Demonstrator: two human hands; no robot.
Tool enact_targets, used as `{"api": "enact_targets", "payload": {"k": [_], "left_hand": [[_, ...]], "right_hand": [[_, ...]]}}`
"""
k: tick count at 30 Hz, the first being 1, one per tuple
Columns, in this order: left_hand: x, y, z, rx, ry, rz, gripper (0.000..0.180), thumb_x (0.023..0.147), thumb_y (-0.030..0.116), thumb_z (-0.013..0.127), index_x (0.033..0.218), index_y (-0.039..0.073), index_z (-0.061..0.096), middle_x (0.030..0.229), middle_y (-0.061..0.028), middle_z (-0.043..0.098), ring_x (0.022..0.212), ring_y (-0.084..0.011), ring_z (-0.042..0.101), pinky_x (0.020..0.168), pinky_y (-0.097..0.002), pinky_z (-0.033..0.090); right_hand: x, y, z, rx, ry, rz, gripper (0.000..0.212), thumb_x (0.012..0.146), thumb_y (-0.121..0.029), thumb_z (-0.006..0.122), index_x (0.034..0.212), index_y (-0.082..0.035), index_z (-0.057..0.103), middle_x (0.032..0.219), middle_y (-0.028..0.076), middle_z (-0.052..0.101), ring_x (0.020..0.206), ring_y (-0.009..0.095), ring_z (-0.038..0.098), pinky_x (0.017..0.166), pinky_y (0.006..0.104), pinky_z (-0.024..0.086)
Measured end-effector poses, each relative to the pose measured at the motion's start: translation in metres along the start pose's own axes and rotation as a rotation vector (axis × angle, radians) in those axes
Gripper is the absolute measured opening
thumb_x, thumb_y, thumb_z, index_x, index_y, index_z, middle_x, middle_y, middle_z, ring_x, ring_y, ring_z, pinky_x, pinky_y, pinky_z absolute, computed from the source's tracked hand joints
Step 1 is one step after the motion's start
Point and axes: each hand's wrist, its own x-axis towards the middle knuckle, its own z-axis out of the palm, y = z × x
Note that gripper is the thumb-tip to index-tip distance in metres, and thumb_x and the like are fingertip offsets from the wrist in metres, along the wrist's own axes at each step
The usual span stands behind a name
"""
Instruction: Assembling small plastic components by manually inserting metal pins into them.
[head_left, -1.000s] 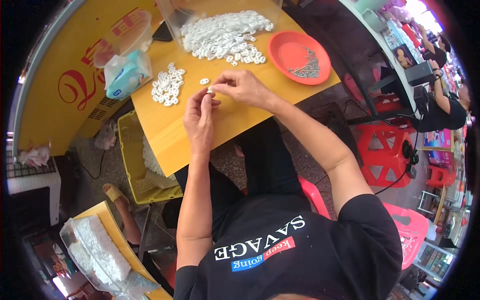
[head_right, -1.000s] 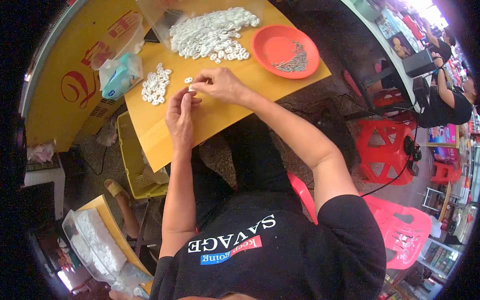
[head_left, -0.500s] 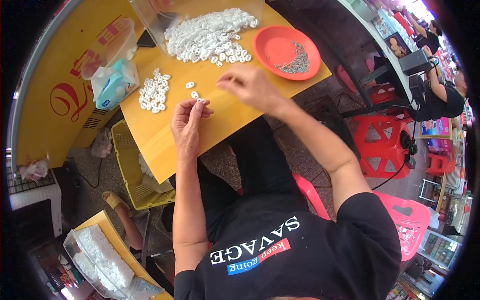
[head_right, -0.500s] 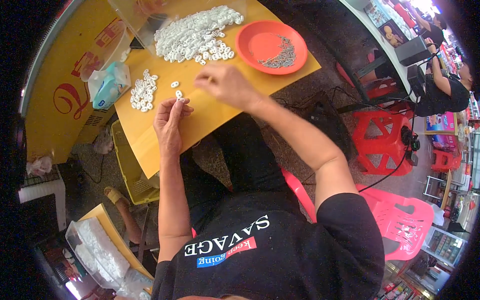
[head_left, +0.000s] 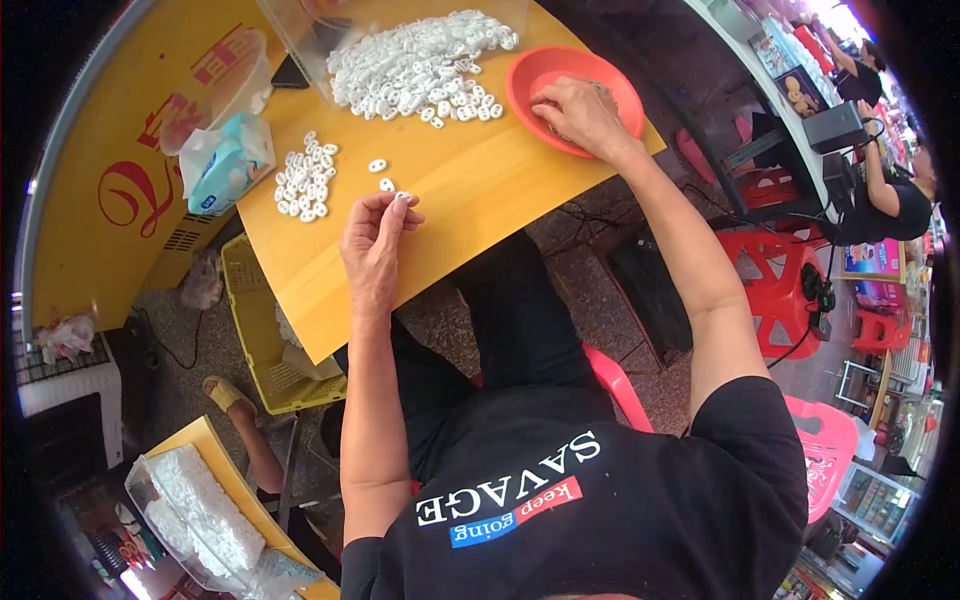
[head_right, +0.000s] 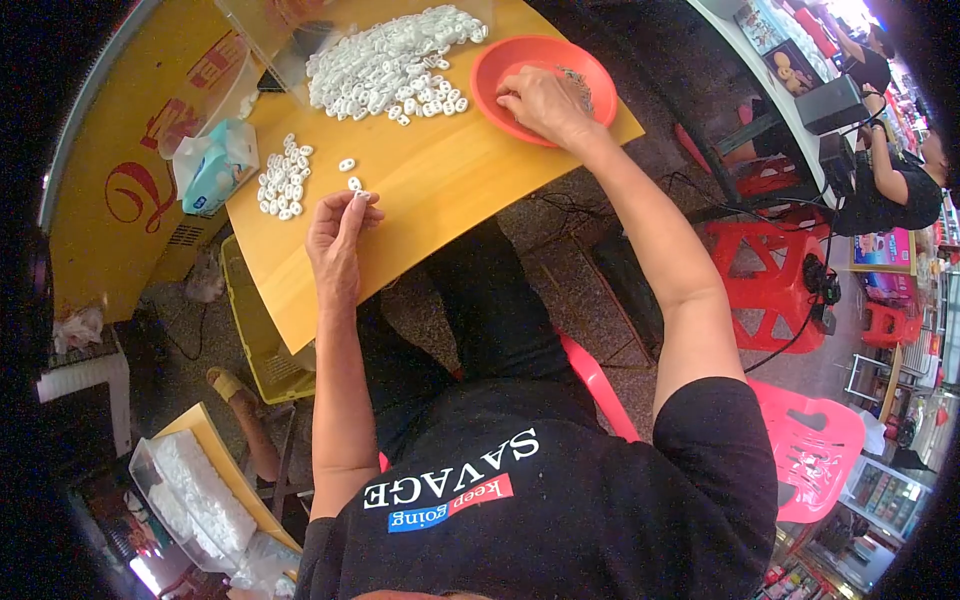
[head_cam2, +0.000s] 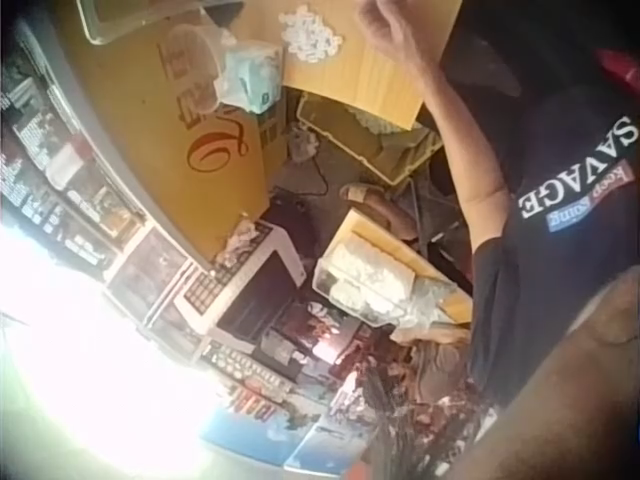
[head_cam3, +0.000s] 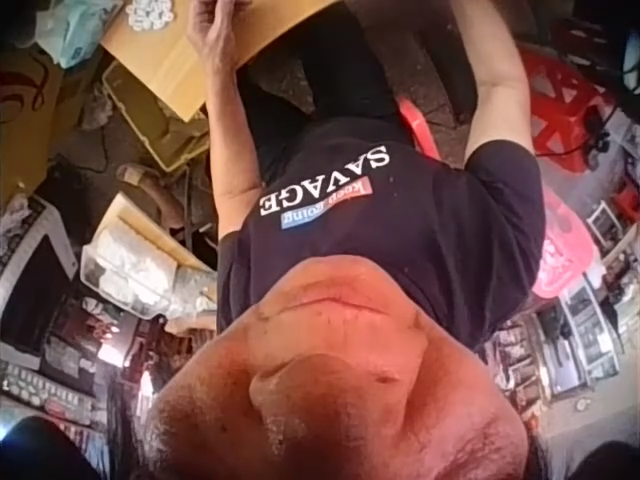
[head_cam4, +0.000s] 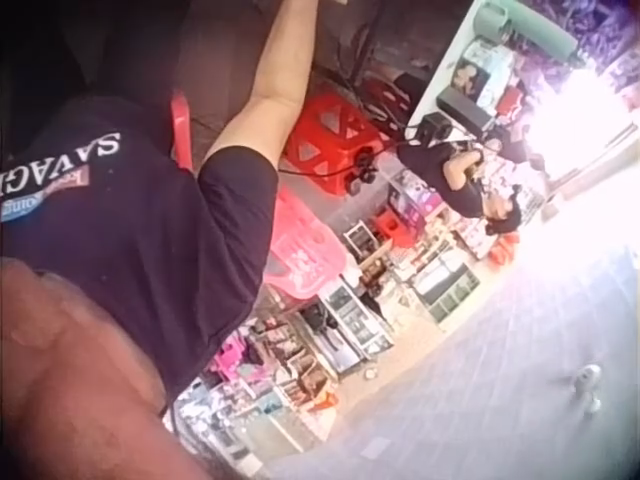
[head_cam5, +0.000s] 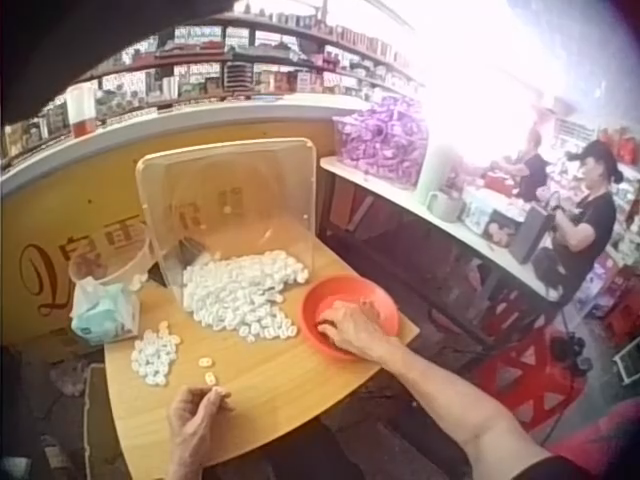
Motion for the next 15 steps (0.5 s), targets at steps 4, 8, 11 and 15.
{"api": "enact_targets", "payload": {"k": [4, 8, 11, 15], "left_hand": [[0.000, -0.001, 0.001, 0.001, 0.000, -0.002, 0.015, 0.094, 0.012, 0.061, 0.103, 0.000, 0.058, 0.096, -0.0103, 0.067, 0.081, -0.0138, 0.063, 0.074, -0.0263, 0.050], [0.000, -0.001, 0.000, 0.006, 0.001, -0.004, 0.016, 0.094, 0.013, 0.061, 0.103, 0.000, 0.058, 0.096, -0.0099, 0.067, 0.081, -0.0137, 0.063, 0.074, -0.0263, 0.050], [-0.001, 0.002, -0.001, 0.003, 0.014, -0.008, 0.015, 0.094, 0.011, 0.061, 0.103, -0.001, 0.058, 0.095, -0.0102, 0.067, 0.079, -0.0137, 0.063, 0.073, -0.0262, 0.050], [-0.001, 0.004, 0.004, -0.020, 0.026, -0.026, 0.015, 0.094, 0.009, 0.060, 0.102, -0.002, 0.058, 0.093, -0.0104, 0.067, 0.077, -0.0139, 0.064, 0.072, -0.0258, 0.051]], "right_hand": [[0.006, 0.002, 0.002, -0.044, 0.012, -0.043, 0.017, 0.084, -0.020, 0.062, 0.089, -0.006, 0.069, 0.090, 0.014, 0.067, 0.090, 0.034, 0.063, 0.080, 0.0439, 0.050], [0.013, 0.007, 0.005, -0.037, -0.019, -0.035, 0.017, 0.084, -0.020, 0.060, 0.086, -0.004, 0.067, 0.090, 0.015, 0.066, 0.090, 0.034, 0.063, 0.080, 0.0439, 0.050], [0.019, 0.006, 0.003, -0.045, -0.082, -0.019, 0.019, 0.083, -0.021, 0.058, 0.086, -0.003, 0.066, 0.091, 0.015, 0.067, 0.088, 0.033, 0.065, 0.078, 0.0430, 0.051], [0.019, 0.026, 0.004, 0.276, 0.188, -0.010, 0.020, 0.086, -0.019, 0.062, 0.095, -0.002, 0.066, 0.088, 0.014, 0.070, 0.080, 0.026, 0.068, 0.071, 0.0349, 0.053]]}}
